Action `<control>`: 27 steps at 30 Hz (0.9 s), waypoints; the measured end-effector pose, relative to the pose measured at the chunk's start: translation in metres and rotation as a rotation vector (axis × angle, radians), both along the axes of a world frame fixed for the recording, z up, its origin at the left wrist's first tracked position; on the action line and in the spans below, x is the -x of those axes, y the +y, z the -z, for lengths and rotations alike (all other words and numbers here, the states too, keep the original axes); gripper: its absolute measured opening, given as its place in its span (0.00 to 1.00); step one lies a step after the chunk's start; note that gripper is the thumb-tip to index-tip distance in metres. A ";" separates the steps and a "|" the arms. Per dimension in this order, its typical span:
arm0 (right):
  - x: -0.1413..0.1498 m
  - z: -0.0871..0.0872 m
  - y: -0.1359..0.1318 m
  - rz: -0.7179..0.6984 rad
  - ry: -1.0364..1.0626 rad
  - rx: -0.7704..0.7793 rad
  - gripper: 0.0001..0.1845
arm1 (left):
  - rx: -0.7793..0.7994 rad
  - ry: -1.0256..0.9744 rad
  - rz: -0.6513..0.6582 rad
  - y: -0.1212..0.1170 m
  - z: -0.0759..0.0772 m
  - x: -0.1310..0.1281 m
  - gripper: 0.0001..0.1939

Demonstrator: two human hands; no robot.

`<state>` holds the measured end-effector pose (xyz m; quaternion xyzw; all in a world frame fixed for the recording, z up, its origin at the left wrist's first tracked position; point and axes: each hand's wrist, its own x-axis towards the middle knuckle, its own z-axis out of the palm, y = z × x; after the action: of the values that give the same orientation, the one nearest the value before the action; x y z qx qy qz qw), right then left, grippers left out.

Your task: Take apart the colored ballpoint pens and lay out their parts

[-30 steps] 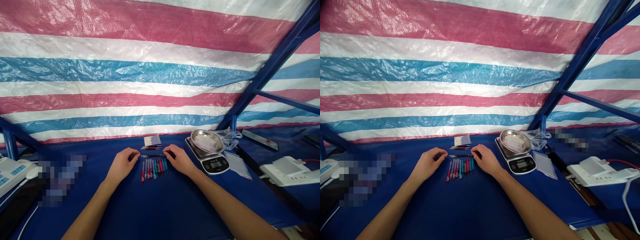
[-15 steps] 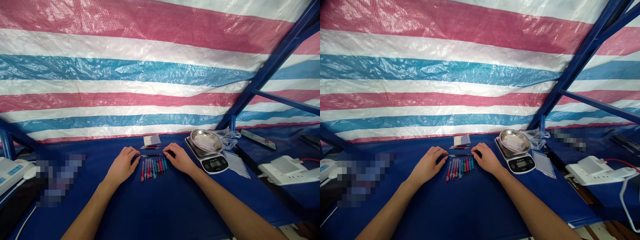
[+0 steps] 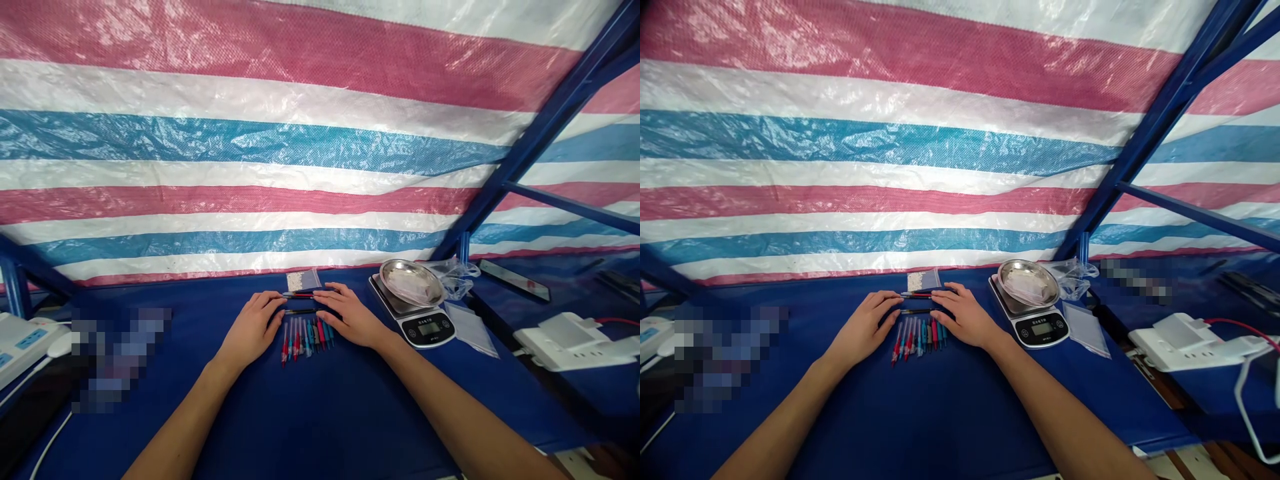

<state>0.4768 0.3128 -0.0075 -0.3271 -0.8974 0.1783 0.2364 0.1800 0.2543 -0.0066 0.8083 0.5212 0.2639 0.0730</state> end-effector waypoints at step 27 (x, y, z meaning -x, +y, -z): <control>-0.034 0.002 0.017 0.168 -0.039 -0.140 0.08 | 0.430 -0.128 -0.003 -0.014 -0.022 0.002 0.07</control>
<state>0.5110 0.3296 -0.0100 -0.3873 -0.8816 0.0884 0.2550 0.1780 0.2402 0.0152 0.7550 0.5609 0.1975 0.2762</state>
